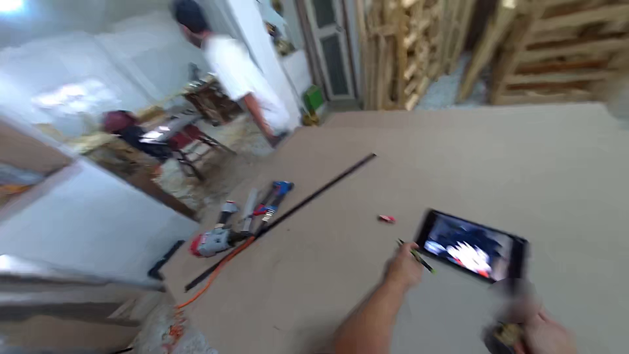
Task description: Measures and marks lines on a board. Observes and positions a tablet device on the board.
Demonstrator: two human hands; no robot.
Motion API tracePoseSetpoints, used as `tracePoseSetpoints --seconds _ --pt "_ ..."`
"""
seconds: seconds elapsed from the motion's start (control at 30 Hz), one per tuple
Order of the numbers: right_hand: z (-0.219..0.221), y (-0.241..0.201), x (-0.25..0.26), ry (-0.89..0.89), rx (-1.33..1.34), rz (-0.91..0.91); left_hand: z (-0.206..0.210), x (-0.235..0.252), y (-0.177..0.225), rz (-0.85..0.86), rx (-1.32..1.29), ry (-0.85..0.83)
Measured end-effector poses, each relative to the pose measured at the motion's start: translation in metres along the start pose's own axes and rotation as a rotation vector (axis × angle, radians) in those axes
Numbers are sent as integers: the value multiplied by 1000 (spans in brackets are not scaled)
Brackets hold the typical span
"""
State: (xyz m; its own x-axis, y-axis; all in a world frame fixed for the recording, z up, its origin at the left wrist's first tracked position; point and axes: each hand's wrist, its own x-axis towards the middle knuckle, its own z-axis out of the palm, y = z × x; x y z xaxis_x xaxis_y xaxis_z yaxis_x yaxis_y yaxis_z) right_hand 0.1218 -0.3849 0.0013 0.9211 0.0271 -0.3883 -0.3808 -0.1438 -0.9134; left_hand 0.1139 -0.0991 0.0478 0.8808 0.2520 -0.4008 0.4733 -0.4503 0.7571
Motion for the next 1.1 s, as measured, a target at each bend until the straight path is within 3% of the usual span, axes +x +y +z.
tracePoseSetpoints --seconds 0.07,0.17,0.2,0.33,0.43,0.5,0.6,0.77,0.93,1.1 --pt "2 -16 -16 72 -25 86 0 -21 17 -104 8 -91" --pt "-11 7 -27 70 -84 108 -13 -62 59 -321 57 -195" --pt "-15 15 -36 55 -96 98 -11 -68 47 -291 85 -173" --pt "-34 59 -101 -55 -126 107 24 -102 -83 23 149 40" --pt "-49 86 -160 -174 -243 101 25 -172 -127 34 129 38" --pt "-55 94 -200 -163 -365 62 28 -223 -138 29 146 81" --pt "-51 89 -242 -128 -426 27 36 -280 -122 101 124 16" --pt "-13 56 -257 -339 -445 -125 68 -302 -76 333 45 -461" --pt "6 38 -256 -427 -535 -223 77 -306 -65 332 89 -519" --pt "4 55 -265 -430 -560 -160 80 -317 -67 246 109 -596"
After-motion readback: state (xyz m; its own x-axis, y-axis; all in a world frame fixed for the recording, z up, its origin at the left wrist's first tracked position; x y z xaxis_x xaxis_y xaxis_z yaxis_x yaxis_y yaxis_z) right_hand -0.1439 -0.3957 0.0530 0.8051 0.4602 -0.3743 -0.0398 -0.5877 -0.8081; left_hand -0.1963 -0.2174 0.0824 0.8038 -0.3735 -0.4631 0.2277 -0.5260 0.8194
